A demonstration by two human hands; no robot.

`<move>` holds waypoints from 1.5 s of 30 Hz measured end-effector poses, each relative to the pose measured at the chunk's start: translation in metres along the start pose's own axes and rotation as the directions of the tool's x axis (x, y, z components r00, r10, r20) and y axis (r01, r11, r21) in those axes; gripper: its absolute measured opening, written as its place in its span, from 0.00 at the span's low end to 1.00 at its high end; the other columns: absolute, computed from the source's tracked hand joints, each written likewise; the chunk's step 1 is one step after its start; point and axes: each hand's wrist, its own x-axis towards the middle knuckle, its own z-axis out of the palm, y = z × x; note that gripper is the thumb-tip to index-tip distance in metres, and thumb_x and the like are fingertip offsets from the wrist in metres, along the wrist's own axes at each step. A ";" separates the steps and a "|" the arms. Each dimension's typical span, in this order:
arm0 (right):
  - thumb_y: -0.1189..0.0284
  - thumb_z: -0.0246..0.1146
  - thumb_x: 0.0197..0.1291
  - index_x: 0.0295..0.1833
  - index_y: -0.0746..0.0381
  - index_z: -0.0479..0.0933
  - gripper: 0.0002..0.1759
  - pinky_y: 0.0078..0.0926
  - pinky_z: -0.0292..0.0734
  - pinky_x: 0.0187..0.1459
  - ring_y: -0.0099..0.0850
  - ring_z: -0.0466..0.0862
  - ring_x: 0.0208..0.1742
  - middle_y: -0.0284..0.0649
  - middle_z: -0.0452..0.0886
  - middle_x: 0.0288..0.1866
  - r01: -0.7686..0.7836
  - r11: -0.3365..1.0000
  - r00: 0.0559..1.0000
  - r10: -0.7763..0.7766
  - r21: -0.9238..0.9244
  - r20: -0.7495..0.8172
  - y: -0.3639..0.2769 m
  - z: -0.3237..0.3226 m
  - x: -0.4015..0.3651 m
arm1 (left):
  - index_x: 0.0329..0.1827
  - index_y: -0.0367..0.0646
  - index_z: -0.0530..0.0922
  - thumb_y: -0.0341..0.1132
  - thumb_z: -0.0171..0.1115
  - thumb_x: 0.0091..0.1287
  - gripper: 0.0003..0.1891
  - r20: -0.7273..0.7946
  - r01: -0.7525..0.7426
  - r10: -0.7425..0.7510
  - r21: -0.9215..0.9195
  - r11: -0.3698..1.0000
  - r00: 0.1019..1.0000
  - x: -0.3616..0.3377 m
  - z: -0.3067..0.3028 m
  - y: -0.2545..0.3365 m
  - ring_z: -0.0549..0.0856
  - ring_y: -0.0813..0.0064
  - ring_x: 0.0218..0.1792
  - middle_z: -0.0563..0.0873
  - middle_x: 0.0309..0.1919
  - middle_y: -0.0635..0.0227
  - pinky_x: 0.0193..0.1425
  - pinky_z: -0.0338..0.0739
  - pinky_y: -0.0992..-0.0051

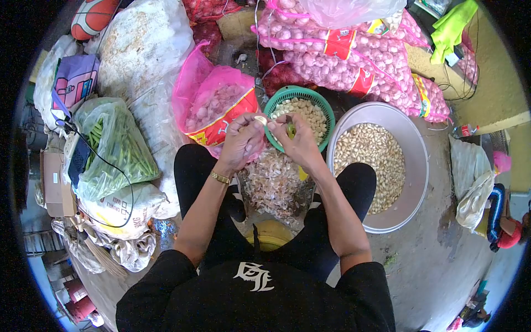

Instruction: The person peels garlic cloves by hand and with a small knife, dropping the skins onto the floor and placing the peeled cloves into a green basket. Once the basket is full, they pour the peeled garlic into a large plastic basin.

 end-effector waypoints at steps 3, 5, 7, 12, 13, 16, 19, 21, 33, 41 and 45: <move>0.62 0.58 0.74 0.48 0.60 0.73 0.12 0.17 0.66 0.32 0.16 0.71 0.32 0.29 0.75 0.35 -0.189 0.966 0.981 0.178 0.176 0.074 0.001 -0.003 -0.003 | 0.50 0.39 0.78 0.32 0.57 0.76 0.07 -0.039 0.021 -0.018 0.061 0.998 0.999 0.002 -0.003 0.003 0.62 0.92 0.11 0.71 0.17 0.78 0.14 0.60 0.86; 0.61 0.56 0.75 0.48 0.60 0.72 0.13 0.17 0.67 0.33 0.16 0.71 0.32 0.29 0.74 0.35 -0.255 0.929 0.966 0.229 0.267 0.123 -0.006 -0.007 -0.004 | 0.50 0.39 0.78 0.33 0.55 0.77 0.08 0.017 0.063 -0.064 0.019 0.998 0.998 0.001 -0.003 0.005 0.63 0.92 0.12 0.71 0.18 0.79 0.14 0.60 0.87; 0.60 0.54 0.76 0.48 0.60 0.71 0.14 0.17 0.67 0.33 0.16 0.71 0.32 0.29 0.74 0.34 -0.322 0.877 0.945 0.277 0.355 0.175 -0.007 -0.009 -0.004 | 0.51 0.39 0.77 0.33 0.55 0.77 0.08 0.020 0.082 -0.083 0.012 0.997 0.996 0.000 -0.002 0.007 0.63 0.92 0.12 0.72 0.19 0.79 0.14 0.60 0.87; 0.64 0.60 0.72 0.49 0.63 0.74 0.12 0.26 0.75 0.35 0.26 0.80 0.33 0.36 0.78 0.32 0.077 0.996 0.995 -0.079 0.040 0.052 -0.004 -0.015 0.004 | 0.56 0.40 0.77 0.34 0.56 0.77 0.11 0.027 0.205 -0.204 -0.004 0.979 0.979 -0.003 0.001 0.012 0.64 0.93 0.14 0.73 0.23 0.79 0.14 0.59 0.88; 0.64 0.60 0.72 0.49 0.63 0.74 0.12 0.26 0.75 0.35 0.26 0.80 0.33 0.36 0.78 0.32 0.076 0.996 0.996 -0.078 0.040 0.051 -0.005 -0.015 0.004 | 0.58 0.40 0.76 0.34 0.56 0.77 0.12 0.039 0.269 -0.268 -0.022 0.963 0.963 -0.003 0.002 0.014 0.64 0.93 0.14 0.74 0.24 0.80 0.15 0.58 0.88; 0.63 0.66 0.66 0.49 0.63 0.74 0.16 0.32 0.76 0.37 0.38 0.84 0.35 0.45 0.81 0.33 0.329 0.921 0.942 -0.336 -0.208 0.001 -0.013 -0.018 0.003 | 0.61 0.39 0.75 0.35 0.56 0.76 0.14 0.093 0.357 -0.352 -0.043 0.933 0.931 -0.005 -0.001 0.015 0.65 0.94 0.15 0.77 0.28 0.80 0.16 0.58 0.89; 0.60 0.70 0.61 0.50 0.63 0.75 0.21 0.40 0.77 0.37 0.49 0.85 0.36 0.51 0.83 0.35 0.328 0.880 0.944 -0.307 -0.342 0.116 -0.021 -0.026 -0.002 | 0.63 0.40 0.74 0.34 0.57 0.76 0.16 0.121 0.410 -0.406 -0.013 0.912 0.906 -0.006 -0.001 0.016 0.65 0.94 0.16 0.81 0.34 0.77 0.17 0.57 0.90; 0.57 0.71 0.59 0.49 0.63 0.75 0.23 0.43 0.77 0.34 0.52 0.84 0.33 0.51 0.83 0.32 0.322 0.843 0.947 -0.292 -0.431 0.137 -0.016 -0.027 0.000 | 0.63 0.40 0.74 0.34 0.57 0.76 0.16 0.107 0.438 -0.437 0.017 0.899 0.893 -0.005 -0.002 0.015 0.65 0.94 0.16 0.82 0.37 0.76 0.17 0.57 0.90; 0.55 0.70 0.60 0.42 0.64 0.74 0.23 0.45 0.74 0.30 0.54 0.82 0.29 0.53 0.79 0.26 0.346 0.805 0.935 -0.339 -0.481 0.105 -0.008 -0.020 0.004 | 0.65 0.39 0.74 0.32 0.59 0.74 0.18 0.105 0.395 -0.389 -0.034 0.918 0.915 -0.001 -0.004 0.013 0.66 0.93 0.17 0.84 0.41 0.72 0.18 0.58 0.89; 0.55 0.69 0.61 0.41 0.65 0.72 0.23 0.46 0.73 0.28 0.55 0.82 0.28 0.54 0.78 0.24 0.329 0.802 0.939 -0.331 -0.499 0.087 -0.006 -0.016 0.003 | 0.66 0.36 0.73 0.32 0.59 0.74 0.19 0.081 0.356 -0.350 -0.091 0.930 0.933 0.002 -0.010 0.000 0.67 0.93 0.19 0.84 0.41 0.71 0.18 0.58 0.90; 0.56 0.68 0.62 0.40 0.65 0.71 0.22 0.47 0.73 0.27 0.55 0.82 0.28 0.54 0.78 0.23 0.310 0.798 0.940 -0.337 -0.517 0.043 -0.008 -0.013 0.005 | 0.67 0.36 0.71 0.31 0.57 0.75 0.19 0.082 0.364 -0.355 -0.161 0.917 0.931 0.002 -0.001 0.000 0.66 0.92 0.19 0.82 0.40 0.73 0.19 0.57 0.89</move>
